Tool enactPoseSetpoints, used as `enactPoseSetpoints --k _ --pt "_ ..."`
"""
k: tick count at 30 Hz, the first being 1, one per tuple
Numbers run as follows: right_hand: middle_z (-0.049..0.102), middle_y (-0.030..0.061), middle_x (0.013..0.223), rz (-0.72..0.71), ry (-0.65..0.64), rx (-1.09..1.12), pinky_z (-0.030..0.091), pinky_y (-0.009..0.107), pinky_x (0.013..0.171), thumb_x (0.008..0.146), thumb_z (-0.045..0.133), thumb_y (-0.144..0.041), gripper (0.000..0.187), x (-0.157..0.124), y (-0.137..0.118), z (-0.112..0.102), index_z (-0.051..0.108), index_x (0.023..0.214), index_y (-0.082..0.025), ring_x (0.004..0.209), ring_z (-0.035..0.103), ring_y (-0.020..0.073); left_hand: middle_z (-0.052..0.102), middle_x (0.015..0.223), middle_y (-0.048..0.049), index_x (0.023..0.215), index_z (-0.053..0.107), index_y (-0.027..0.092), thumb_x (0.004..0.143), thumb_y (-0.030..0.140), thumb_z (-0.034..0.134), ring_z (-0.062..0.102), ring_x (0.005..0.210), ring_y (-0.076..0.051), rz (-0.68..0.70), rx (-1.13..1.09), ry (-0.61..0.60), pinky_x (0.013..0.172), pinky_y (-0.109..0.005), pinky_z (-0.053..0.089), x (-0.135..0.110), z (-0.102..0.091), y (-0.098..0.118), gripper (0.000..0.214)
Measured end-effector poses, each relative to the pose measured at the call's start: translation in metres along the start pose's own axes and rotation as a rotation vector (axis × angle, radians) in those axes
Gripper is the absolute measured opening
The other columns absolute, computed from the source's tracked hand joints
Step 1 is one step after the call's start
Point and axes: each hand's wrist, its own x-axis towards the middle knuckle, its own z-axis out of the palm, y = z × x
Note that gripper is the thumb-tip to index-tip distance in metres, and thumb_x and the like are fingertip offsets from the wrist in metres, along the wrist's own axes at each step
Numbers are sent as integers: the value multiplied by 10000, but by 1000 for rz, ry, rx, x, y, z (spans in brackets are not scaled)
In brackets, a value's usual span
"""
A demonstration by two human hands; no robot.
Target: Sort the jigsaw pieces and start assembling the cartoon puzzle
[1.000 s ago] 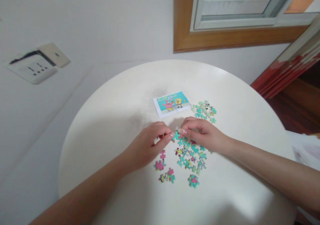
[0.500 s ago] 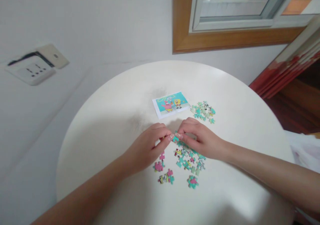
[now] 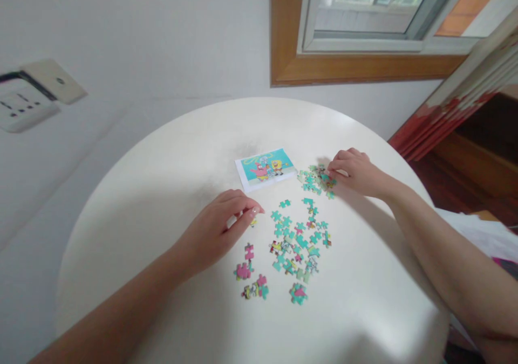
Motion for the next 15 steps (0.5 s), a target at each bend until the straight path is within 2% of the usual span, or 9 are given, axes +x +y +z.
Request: enactPoseSetpoints --k 3,9,15 --pt "651 127 972 21 -44 -47 322 384 752 955 455 -330 306 -1 -3 -3 734 907 -215 921 508 279 677 912 -32 947 673 198 1004 325 432 616 889 -181 1 3 1 857 -316 476 0 -1 -1 278" --pt "654 123 966 46 -16 -71 317 372 745 944 509 -383 282 -2 -1 -3 734 903 -218 930 509 280 680 898 -33 937 679 198 994 317 442 612 876 -179 -23 12 0 849 -312 474 0 -2 0 271" --pt "665 124 962 60 93 -85 317 377 737 941 504 -347 275 -6 -2 -8 723 872 -196 935 523 298 682 906 -34 942 682 190 986 293 445 614 883 -178 -14 7 13 865 -324 474 1 -2 2 262"
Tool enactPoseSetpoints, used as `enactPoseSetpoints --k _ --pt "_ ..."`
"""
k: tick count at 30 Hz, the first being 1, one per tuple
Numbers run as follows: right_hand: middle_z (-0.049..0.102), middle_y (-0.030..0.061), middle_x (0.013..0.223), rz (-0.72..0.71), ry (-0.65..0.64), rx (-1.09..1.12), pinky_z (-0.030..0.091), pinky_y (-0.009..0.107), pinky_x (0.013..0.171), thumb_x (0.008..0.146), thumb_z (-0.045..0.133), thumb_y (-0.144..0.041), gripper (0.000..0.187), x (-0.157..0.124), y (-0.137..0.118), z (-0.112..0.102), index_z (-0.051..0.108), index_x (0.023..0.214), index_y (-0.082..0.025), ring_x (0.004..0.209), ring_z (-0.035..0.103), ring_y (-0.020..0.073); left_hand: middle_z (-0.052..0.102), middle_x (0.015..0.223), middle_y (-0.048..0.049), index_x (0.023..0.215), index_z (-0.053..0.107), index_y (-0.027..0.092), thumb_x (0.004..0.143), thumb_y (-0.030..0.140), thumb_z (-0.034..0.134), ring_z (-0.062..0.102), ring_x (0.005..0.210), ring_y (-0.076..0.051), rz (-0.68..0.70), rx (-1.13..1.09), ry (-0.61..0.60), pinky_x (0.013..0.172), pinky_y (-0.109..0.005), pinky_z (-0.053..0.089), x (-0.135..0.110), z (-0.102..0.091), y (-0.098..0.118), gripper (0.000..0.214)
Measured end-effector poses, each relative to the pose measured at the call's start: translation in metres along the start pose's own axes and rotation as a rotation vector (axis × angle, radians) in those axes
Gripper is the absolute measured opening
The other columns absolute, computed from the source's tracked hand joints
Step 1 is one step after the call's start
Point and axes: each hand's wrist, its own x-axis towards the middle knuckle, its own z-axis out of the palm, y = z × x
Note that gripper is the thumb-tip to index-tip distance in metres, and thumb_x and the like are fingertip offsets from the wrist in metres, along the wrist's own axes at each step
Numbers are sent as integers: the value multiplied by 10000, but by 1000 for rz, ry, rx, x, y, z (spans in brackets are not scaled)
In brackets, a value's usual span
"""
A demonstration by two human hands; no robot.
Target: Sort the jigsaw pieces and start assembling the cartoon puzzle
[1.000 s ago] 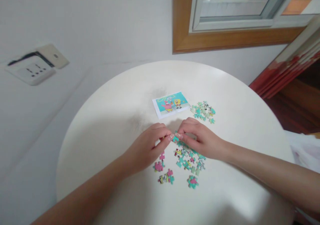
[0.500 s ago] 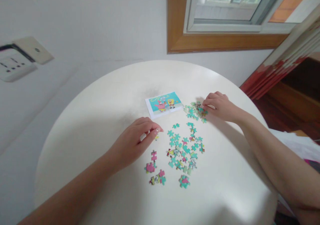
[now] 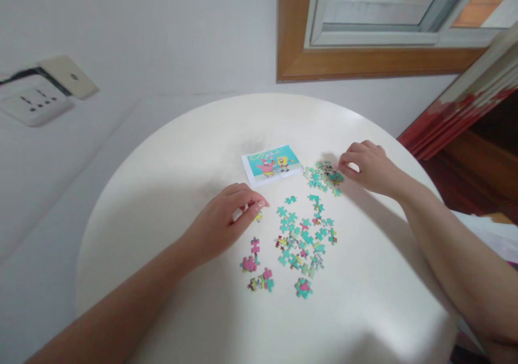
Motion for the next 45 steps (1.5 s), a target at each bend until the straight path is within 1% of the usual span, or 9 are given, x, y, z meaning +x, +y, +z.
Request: enactPoseSetpoints --k 3,7,13,18,24,26,32,38,45 --pt "669 125 960 -26 62 29 333 385 751 939 513 -330 250 -1 -8 -5 718 886 -196 930 526 296 678 897 -33 943 682 186 985 290 449 614 877 -177 7 7 2 853 -323 473 0 1 -1 259" --pt "670 109 953 -181 76 231 379 396 832 941 535 -308 206 -3 -27 -11 717 944 -211 913 550 261 673 887 -33 948 684 186 980 287 451 611 862 -177 5 13 1 839 -320 477 0 1 -1 255" --pt "703 65 899 -427 -112 594 448 354 839 943 548 -235 197 -11 -55 -21 744 940 -225 861 606 199 668 884 -28 962 674 205 963 264 470 604 880 -185 6 35 -27 852 -332 470 1 1 -2 212" --pt "708 45 874 -507 -232 644 469 332 828 940 560 -203 210 -17 -63 -24 765 911 -242 867 618 181 667 921 -35 981 673 206 957 234 483 600 914 -190 76 64 -60 870 -335 467 -1 4 -6 193" --pt "713 47 895 -524 -276 623 477 334 831 931 544 -142 237 -19 -65 -26 759 963 -237 900 630 186 613 1058 -64 1201 674 262 950 139 502 555 982 -206 333 126 -185 894 -344 447 -8 16 3 327" --pt "717 48 913 -501 -266 637 479 335 839 930 549 -145 232 -19 -64 -27 759 964 -239 913 634 186 593 1141 -74 1240 656 283 932 123 527 539 1029 -220 374 125 -221 926 -363 440 -10 21 7 370" --pt "722 36 885 -425 -286 664 477 313 805 939 540 -182 224 -18 -58 -34 758 948 -236 855 630 165 583 1209 -80 1327 597 306 931 129 532 519 1094 -245 378 144 -220 962 -399 426 -9 30 7 439" --pt "694 8 827 -446 -444 612 438 281 729 920 507 -98 245 -21 -52 -38 713 859 -217 780 595 138 590 1204 -71 1202 678 322 929 127 526 516 1067 -251 406 162 -241 938 -401 416 -10 27 3 368" --pt "714 15 840 -352 -483 587 438 279 687 829 579 -77 220 -29 -50 -34 731 885 -226 714 591 140 596 1165 -60 1181 682 318 923 86 477 531 1065 -227 374 133 -204 942 -374 423 -9 20 0 403"
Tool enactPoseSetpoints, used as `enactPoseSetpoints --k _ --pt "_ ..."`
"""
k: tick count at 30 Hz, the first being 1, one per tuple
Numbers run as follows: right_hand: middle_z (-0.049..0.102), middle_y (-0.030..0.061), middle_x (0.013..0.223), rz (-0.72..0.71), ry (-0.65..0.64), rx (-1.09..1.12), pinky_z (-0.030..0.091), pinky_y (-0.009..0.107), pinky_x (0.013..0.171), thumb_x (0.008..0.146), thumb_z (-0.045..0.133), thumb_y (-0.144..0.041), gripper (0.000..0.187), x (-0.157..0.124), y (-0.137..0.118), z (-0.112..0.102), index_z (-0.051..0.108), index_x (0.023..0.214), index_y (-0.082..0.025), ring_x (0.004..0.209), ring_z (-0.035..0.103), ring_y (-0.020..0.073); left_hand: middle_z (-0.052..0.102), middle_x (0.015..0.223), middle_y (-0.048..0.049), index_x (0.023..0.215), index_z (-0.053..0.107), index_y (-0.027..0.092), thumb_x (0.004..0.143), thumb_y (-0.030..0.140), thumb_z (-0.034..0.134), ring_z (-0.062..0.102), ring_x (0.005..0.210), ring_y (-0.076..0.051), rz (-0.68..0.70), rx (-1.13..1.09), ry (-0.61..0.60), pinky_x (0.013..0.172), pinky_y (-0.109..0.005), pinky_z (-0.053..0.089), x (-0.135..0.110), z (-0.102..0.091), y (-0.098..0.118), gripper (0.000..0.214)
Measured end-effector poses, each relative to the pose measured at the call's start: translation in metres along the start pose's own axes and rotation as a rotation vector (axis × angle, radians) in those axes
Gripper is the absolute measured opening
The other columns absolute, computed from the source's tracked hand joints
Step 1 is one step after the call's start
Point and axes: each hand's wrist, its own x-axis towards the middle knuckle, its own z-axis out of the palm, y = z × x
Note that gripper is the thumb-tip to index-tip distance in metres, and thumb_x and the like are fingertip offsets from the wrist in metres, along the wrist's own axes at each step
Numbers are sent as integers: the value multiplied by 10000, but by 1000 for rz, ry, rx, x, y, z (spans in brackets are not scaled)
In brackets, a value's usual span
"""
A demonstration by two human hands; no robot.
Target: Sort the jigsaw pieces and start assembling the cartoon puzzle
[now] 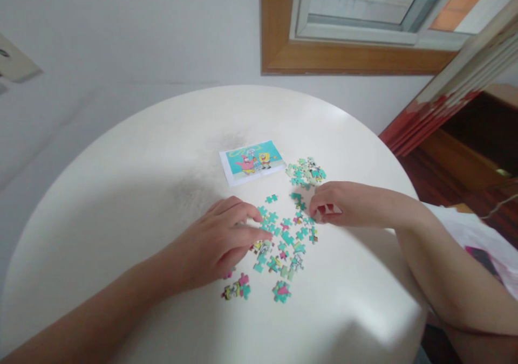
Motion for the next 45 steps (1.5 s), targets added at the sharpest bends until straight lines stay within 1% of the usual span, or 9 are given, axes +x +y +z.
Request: enactPoseSetpoints --k 5,11,17,20,26,32,36,40,45 --pt "715 13 814 0 62 33 436 290 698 799 600 -66 209 1 -2 7 728 812 -231 704 584 146 608 1140 -44 1127 695 310 922 81 477 541 1039 -210 -36 27 53 918 -336 434 -1 -14 -7 377" --pt "700 10 799 -4 -42 -17 434 267 698 840 590 -94 179 3 -3 3 724 838 -213 715 594 134 611 1081 -37 1106 700 294 938 80 472 544 972 -178 -62 30 124 857 -296 438 -4 -23 -11 354" --pt "718 84 1044 48 207 -179 478 320 817 874 553 -87 291 11 7 0 715 1094 -188 909 642 189 597 1078 -35 1114 688 278 950 65 464 539 972 -164 -39 24 118 861 -289 429 -3 -22 -11 350" --pt "708 96 1049 2 237 -243 483 355 862 893 536 -94 286 17 11 4 727 1083 -190 950 641 210 600 1070 -34 1116 688 274 955 68 456 542 964 -163 -34 25 116 861 -288 430 -3 -22 -11 349" --pt "666 53 867 -42 204 -254 457 321 787 885 580 -121 154 25 6 11 724 918 -166 815 600 175 606 1054 -34 1105 692 267 953 74 459 551 960 -164 -31 31 127 852 -282 437 -4 -23 -9 339" --pt "674 43 883 -33 215 -195 440 297 786 888 595 -114 138 18 8 5 716 909 -178 823 594 156 602 1053 -29 1118 684 266 956 70 459 551 966 -158 -29 24 124 860 -280 429 -5 -23 -10 340" --pt "682 33 856 -19 117 -110 448 284 769 887 609 -132 121 12 8 2 716 866 -185 806 602 150 603 1050 -29 1124 677 263 958 72 454 551 962 -159 -27 16 128 855 -284 429 -4 -23 -10 337" --pt "681 39 845 -27 87 -88 450 283 765 875 635 -142 96 17 1 7 717 844 -180 811 608 156 604 1049 -30 1118 677 262 959 74 455 552 966 -159 -28 13 117 856 -287 429 -3 -23 -10 331" --pt "667 38 854 -107 91 -89 449 285 799 894 605 -129 109 23 -4 13 698 865 -178 850 602 159 614 1040 -26 1114 679 264 962 75 458 555 958 -157 -29 10 111 854 -291 432 -4 -23 -10 328"
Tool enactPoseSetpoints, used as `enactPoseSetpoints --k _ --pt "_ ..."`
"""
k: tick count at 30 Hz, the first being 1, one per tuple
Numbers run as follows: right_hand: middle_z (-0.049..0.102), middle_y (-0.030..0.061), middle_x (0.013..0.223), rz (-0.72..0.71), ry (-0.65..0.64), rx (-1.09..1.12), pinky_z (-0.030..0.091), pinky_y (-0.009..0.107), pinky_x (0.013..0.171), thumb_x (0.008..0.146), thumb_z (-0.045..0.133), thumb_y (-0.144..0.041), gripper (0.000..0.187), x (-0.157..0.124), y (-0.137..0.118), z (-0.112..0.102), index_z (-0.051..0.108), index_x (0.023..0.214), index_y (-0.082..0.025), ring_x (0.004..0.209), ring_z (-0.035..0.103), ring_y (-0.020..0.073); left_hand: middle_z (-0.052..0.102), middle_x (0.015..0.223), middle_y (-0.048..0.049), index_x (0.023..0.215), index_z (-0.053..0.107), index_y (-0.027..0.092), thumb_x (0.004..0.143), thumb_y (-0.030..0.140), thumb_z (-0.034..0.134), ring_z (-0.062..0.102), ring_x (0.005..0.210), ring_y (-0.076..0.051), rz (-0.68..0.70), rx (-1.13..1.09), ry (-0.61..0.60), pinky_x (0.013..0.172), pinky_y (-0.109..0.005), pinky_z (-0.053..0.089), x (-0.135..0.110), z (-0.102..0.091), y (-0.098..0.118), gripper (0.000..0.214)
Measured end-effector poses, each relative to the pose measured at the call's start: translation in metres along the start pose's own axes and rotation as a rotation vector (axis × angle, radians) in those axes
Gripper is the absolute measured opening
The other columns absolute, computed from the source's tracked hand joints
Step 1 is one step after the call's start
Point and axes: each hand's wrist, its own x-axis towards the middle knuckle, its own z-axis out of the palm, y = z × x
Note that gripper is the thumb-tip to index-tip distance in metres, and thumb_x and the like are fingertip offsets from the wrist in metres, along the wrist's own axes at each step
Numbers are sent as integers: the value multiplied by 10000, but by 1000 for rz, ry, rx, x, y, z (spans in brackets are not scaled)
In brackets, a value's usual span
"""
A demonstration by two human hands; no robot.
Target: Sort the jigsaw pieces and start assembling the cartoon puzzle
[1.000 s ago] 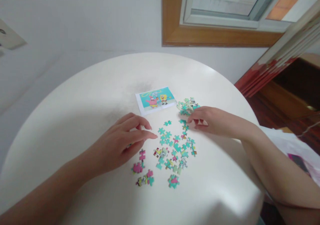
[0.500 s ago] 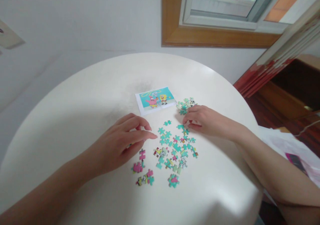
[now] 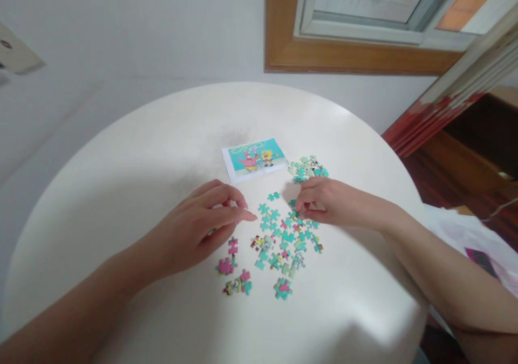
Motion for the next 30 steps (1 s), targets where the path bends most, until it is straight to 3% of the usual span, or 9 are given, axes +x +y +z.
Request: enactPoseSetpoints --k 4,9,13,17,22,30 --pt "663 27 831 -9 24 30 443 275 765 894 601 -120 122 -5 -1 -5 698 860 -185 815 591 149 622 1035 -26 1110 685 269 963 85 463 563 946 -155 -3 6 8 845 -289 439 0 -1 0 324" --pt "700 15 827 -5 -83 27 442 282 792 881 595 -75 173 -8 -1 -7 718 864 -195 840 604 152 629 1037 -25 1101 693 270 959 88 465 573 944 -154 -5 16 -4 835 -281 451 0 0 1 325" --pt "692 14 823 -43 -56 13 437 283 790 887 624 -108 131 -7 -4 -5 718 864 -196 840 600 155 634 1037 -27 1099 696 268 965 100 462 573 948 -154 -9 14 -10 837 -279 454 0 -1 2 318" --pt "686 29 859 -89 -60 77 443 285 809 890 597 -83 156 -11 -21 -11 706 889 -195 876 595 159 640 1021 -28 1094 697 270 958 98 469 577 931 -156 -7 14 -7 829 -279 456 0 -1 2 317" --pt "677 41 967 -227 -187 123 427 322 939 871 661 -121 171 -13 -45 -11 707 1013 -206 986 585 178 643 1021 -30 1089 699 269 962 95 463 577 926 -160 -12 15 -15 823 -275 456 1 0 2 319" --pt "663 55 996 -164 -195 7 402 366 974 875 661 -161 117 -13 -45 -5 696 978 -201 1029 571 217 639 1015 -32 1087 695 250 961 85 465 574 935 -159 -10 4 -20 831 -272 452 1 0 2 310"
